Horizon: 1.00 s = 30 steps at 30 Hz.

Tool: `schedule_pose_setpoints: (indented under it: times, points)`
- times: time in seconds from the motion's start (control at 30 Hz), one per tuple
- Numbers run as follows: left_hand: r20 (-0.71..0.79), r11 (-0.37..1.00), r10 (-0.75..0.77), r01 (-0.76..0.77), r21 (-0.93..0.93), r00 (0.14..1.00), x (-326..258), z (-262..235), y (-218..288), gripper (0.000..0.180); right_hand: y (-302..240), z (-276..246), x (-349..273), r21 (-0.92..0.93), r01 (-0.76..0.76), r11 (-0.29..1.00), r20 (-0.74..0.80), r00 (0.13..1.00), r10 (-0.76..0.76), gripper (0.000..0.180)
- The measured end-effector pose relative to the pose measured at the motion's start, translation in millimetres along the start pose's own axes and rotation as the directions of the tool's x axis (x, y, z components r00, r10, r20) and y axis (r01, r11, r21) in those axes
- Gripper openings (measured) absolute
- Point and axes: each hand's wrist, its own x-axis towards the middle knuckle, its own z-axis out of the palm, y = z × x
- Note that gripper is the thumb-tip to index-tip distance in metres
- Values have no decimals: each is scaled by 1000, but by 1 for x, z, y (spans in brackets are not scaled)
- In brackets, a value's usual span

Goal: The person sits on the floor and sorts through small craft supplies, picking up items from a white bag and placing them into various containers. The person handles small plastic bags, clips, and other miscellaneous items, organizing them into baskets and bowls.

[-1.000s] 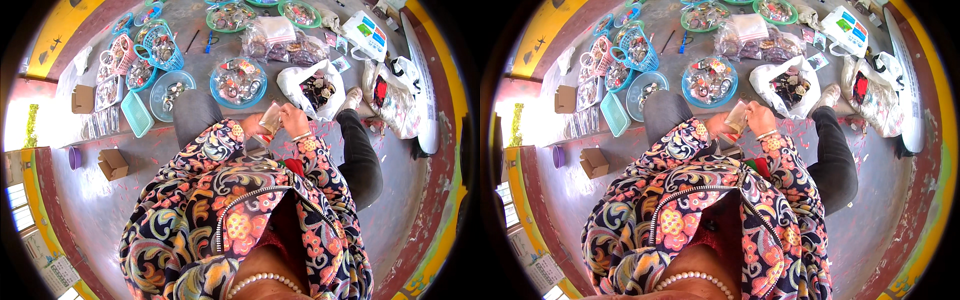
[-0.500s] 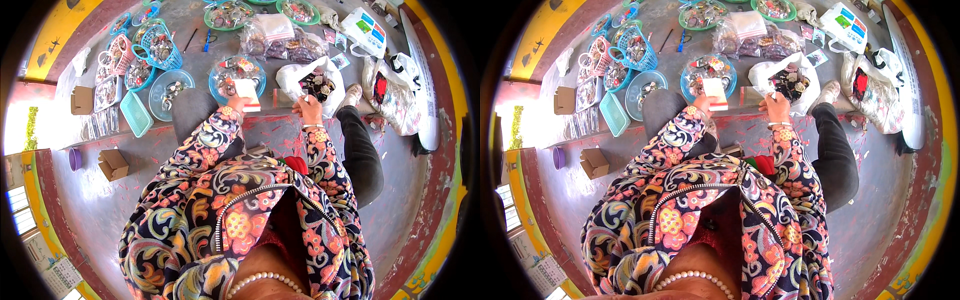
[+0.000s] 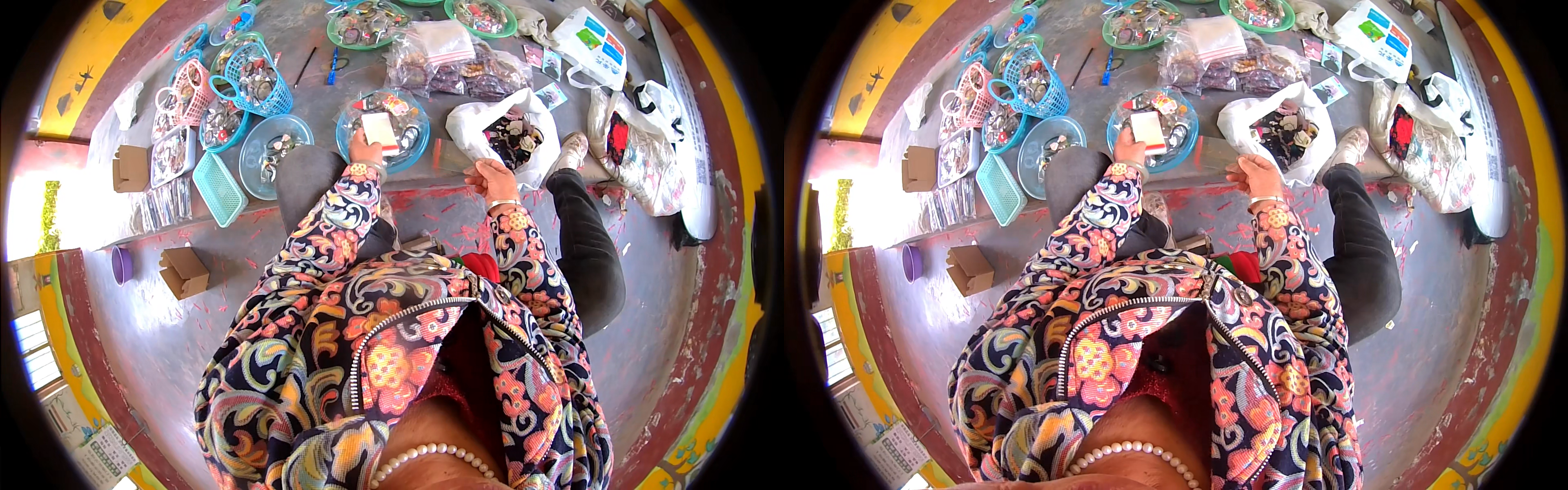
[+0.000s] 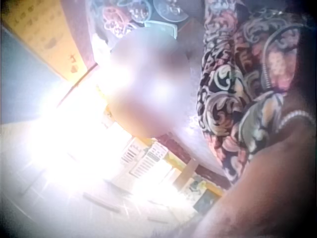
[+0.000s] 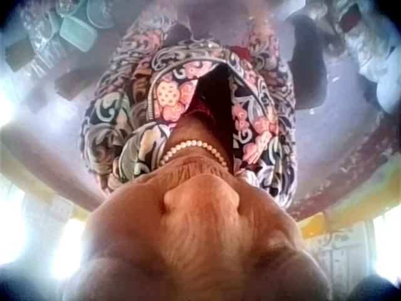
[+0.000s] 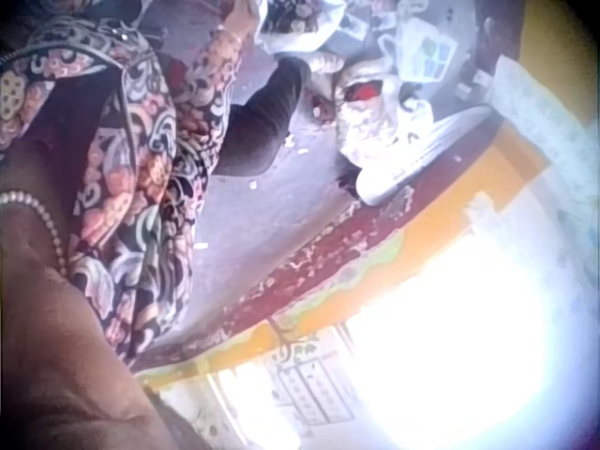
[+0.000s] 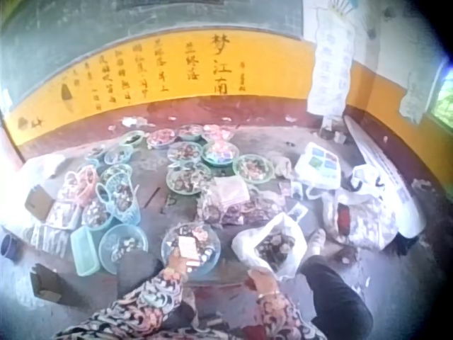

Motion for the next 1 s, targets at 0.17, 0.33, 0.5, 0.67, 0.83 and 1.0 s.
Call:
schedule_pose_setpoints:
  times: [0.17,0.33,0.5,0.67,0.83,1.0]
  points:
    - [209,978,154,-179,109,966,-32,10,24,34,-2,4,-6,208,18,978,-1,1000,-18,12]
    - [633,943,-179,316,-109,753,-91,19,57,34,10,21,-6,299,10,954,-17,1000,-5,15]
    - [612,882,-288,453,-131,737,-83,26,53,26,25,29,-12,228,-35,973,50,998,25,12]
    - [589,882,-344,467,-66,732,-63,13,39,20,25,18,-3,-208,-53,977,134,988,82,26]
    - [766,987,-159,122,106,623,-56,12,36,26,23,8,9,-503,275,819,240,955,-173,34]
    - [821,946,-233,318,66,522,-63,7,49,18,6,12,-1,-495,210,844,396,918,4,25]
